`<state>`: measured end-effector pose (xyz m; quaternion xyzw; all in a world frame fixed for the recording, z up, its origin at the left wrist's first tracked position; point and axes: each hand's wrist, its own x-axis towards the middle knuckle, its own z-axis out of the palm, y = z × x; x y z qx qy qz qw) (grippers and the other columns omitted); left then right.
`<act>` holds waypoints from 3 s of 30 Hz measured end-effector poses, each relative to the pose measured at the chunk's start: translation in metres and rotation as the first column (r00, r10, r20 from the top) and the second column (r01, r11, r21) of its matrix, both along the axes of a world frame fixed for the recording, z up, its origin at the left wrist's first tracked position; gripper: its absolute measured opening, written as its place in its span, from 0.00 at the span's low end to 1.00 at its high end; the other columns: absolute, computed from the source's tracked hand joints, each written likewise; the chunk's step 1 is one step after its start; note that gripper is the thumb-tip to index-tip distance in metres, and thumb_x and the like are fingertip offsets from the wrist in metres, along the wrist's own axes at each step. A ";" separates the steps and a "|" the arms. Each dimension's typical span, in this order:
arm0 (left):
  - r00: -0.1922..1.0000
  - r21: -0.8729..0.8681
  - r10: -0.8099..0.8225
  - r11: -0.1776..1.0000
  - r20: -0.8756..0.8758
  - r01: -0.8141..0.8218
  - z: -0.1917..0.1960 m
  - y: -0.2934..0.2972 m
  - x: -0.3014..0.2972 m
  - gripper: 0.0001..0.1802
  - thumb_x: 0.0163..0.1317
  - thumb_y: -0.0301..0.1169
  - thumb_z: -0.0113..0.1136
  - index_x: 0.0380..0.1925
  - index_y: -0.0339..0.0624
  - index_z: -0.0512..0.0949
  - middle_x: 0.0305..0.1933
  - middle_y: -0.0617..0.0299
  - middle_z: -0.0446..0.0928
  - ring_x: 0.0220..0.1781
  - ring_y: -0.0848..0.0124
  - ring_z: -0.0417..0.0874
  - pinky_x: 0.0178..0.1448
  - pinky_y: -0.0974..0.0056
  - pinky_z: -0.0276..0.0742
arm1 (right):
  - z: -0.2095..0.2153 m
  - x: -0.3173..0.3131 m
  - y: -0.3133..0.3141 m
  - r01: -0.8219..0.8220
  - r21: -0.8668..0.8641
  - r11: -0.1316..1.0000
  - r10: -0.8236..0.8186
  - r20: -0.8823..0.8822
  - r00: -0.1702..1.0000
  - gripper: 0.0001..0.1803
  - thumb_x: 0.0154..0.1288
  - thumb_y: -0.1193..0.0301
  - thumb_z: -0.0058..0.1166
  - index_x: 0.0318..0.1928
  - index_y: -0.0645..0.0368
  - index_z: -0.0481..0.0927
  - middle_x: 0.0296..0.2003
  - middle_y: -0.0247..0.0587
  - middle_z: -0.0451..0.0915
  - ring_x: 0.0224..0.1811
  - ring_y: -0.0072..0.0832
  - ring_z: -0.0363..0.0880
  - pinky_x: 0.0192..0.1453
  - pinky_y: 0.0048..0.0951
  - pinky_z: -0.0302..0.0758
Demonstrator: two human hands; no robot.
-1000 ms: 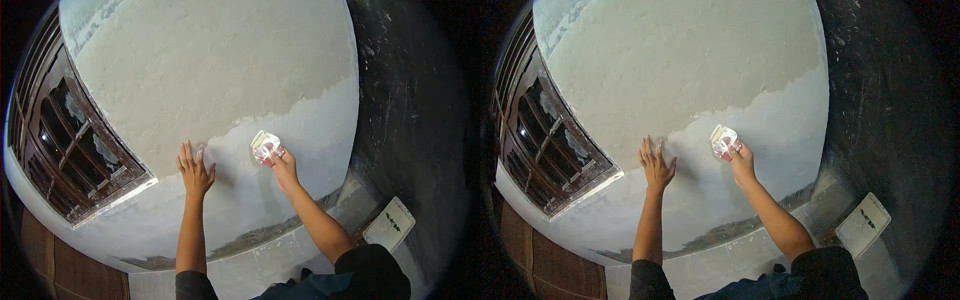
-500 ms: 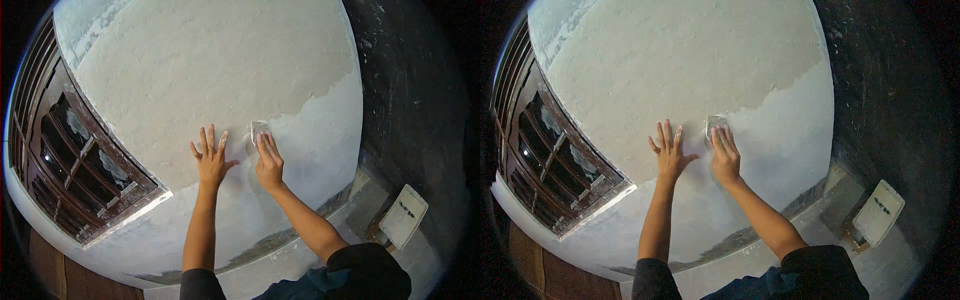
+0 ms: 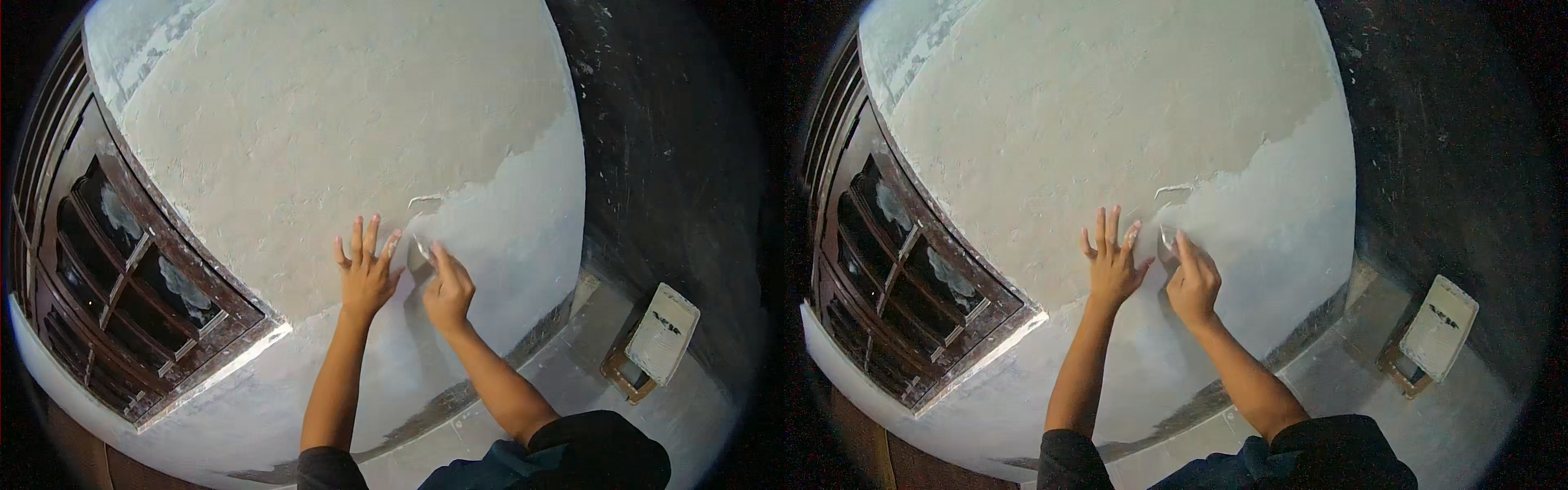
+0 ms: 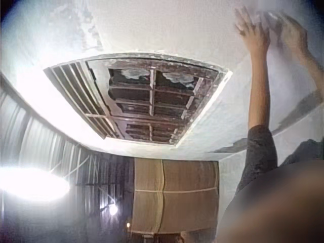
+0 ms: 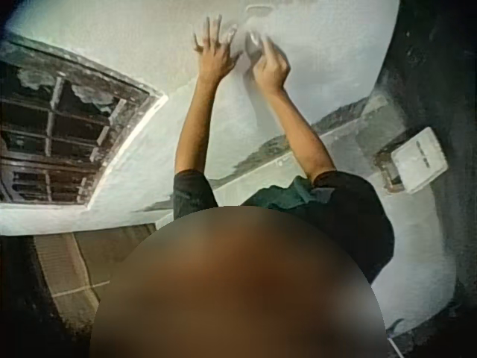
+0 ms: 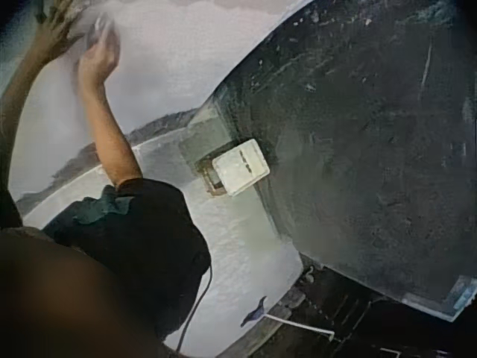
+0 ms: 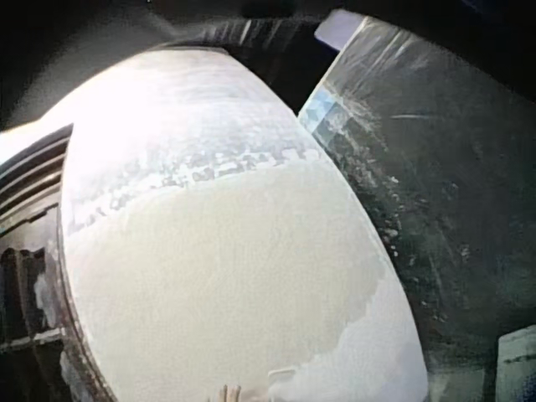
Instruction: The person applies wall filler from a putty tray to a wall surface with a putty knife, smoothing the surface in preparation for painting.
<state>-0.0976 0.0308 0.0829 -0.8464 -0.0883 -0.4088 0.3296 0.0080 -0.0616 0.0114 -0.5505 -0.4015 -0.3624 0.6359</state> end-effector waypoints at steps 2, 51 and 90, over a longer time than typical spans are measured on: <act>0.995 -0.085 0.100 0.991 -0.005 -0.100 0.014 -0.001 0.005 0.55 0.35 0.44 0.77 0.66 0.55 0.57 0.74 0.49 0.49 0.76 0.47 0.46 0.72 0.37 0.31 | 0.025 0.007 -0.014 -0.243 0.097 0.965 0.260 -0.436 0.862 0.29 0.55 0.87 0.45 0.60 0.64 0.69 0.49 0.56 0.78 0.48 0.49 0.79 0.54 0.37 0.74; 0.900 -0.165 0.410 0.908 0.147 -0.386 0.054 -0.009 0.027 0.75 0.21 0.57 0.77 0.71 0.45 0.44 0.76 0.45 0.37 0.77 0.45 0.33 0.67 0.30 0.31 | 0.074 0.102 0.015 0.017 0.279 0.960 0.086 -0.354 0.931 0.21 0.50 0.83 0.52 0.49 0.60 0.77 0.39 0.48 0.76 0.41 0.48 0.77 0.44 0.43 0.74; 0.888 -0.131 0.390 0.920 0.242 -0.369 0.035 -0.003 0.024 0.72 0.26 0.58 0.74 0.71 0.44 0.46 0.76 0.44 0.38 0.77 0.45 0.34 0.68 0.33 0.26 | 0.102 0.082 0.041 -0.115 0.211 0.971 0.157 -0.195 0.968 0.21 0.50 0.82 0.51 0.47 0.57 0.77 0.44 0.49 0.75 0.44 0.48 0.76 0.45 0.44 0.74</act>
